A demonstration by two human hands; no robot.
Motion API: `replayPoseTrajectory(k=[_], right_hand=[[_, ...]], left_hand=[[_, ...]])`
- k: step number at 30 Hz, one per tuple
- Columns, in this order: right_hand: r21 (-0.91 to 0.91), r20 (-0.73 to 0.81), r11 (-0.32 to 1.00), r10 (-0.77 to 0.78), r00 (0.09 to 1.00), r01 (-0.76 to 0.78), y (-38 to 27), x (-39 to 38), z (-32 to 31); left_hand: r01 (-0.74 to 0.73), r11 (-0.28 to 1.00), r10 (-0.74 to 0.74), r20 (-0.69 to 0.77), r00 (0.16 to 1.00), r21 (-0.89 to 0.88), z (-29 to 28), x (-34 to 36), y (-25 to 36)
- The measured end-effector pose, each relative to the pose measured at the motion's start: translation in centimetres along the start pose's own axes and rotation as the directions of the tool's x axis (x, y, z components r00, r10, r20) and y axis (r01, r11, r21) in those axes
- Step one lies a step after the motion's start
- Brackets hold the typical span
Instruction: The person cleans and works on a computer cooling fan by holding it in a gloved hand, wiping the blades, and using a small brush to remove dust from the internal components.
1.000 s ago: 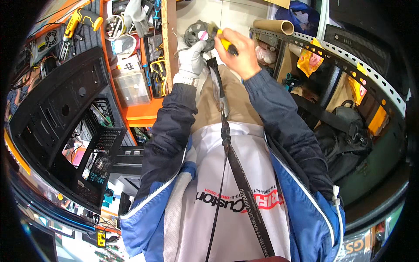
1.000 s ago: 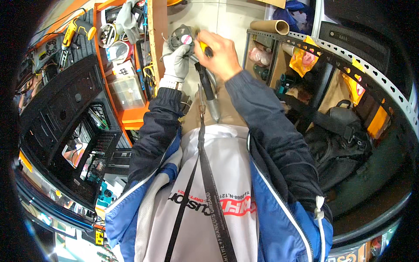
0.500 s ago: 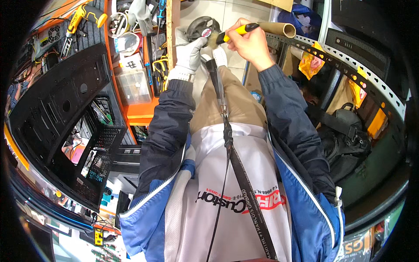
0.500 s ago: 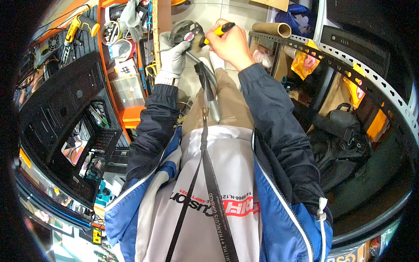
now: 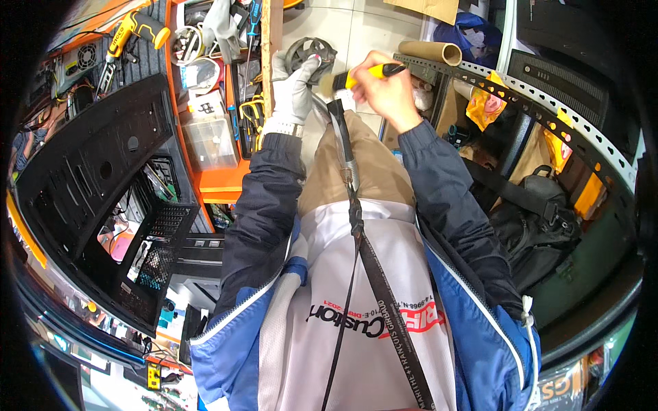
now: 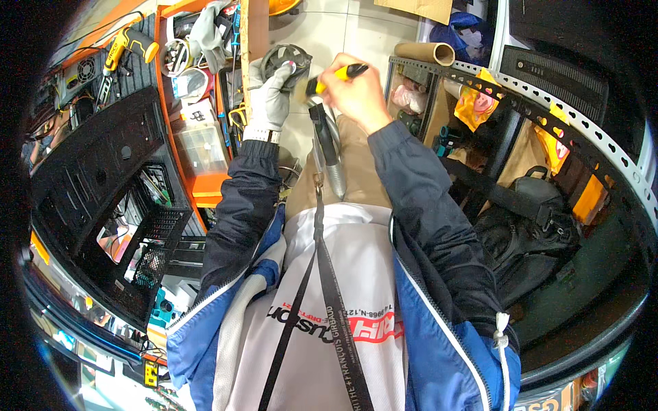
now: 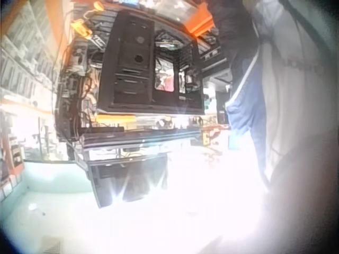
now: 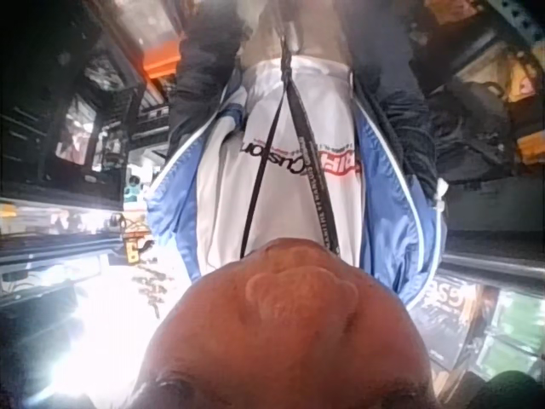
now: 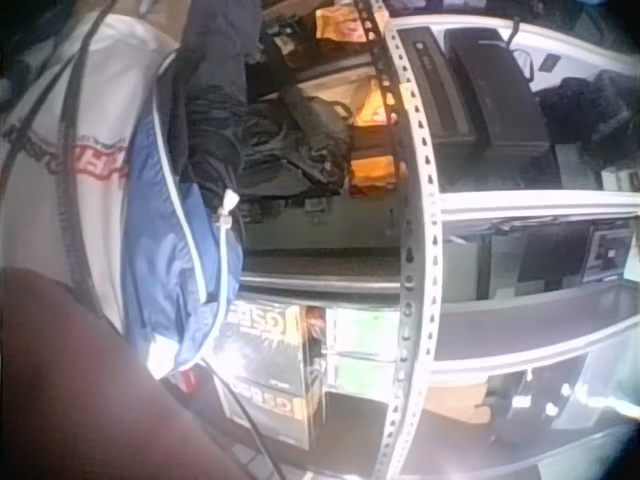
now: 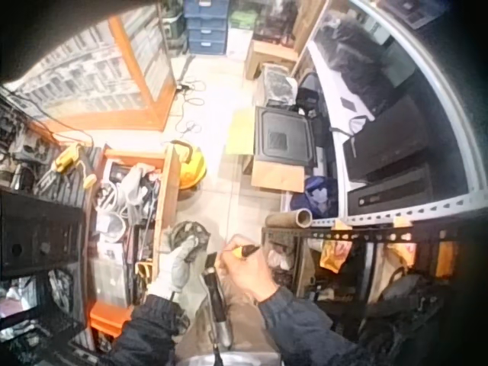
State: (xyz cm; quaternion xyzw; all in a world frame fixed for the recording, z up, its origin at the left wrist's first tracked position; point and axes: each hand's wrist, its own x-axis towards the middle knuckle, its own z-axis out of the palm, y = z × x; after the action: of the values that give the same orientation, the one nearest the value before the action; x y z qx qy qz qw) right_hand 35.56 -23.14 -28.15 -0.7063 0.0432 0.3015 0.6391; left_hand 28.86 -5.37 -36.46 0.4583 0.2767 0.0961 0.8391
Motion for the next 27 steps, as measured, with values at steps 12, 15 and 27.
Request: replayPoseTrajectory(k=[12,15,27], right_hand=[[-0.319,0.018,0.928,-0.2,0.98,0.195,-3.0,2.9,-1.5],[-0.031,-0.021,0.999,-0.022,1.0,0.021,-3.2,2.8,-2.0],[0.47,-0.392,0.809,-0.168,0.905,0.353,-1.5,0.6,-4.1]], left_hand=[[-0.005,0.991,0.007,-0.015,1.0,0.13,0.8,-0.9,-0.4],[-0.001,0.995,0.001,0.003,1.0,0.097,0.9,-1.3,-0.3],[0.047,0.999,-0.047,0.024,0.999,-0.013,-0.8,-0.8,-1.8]])
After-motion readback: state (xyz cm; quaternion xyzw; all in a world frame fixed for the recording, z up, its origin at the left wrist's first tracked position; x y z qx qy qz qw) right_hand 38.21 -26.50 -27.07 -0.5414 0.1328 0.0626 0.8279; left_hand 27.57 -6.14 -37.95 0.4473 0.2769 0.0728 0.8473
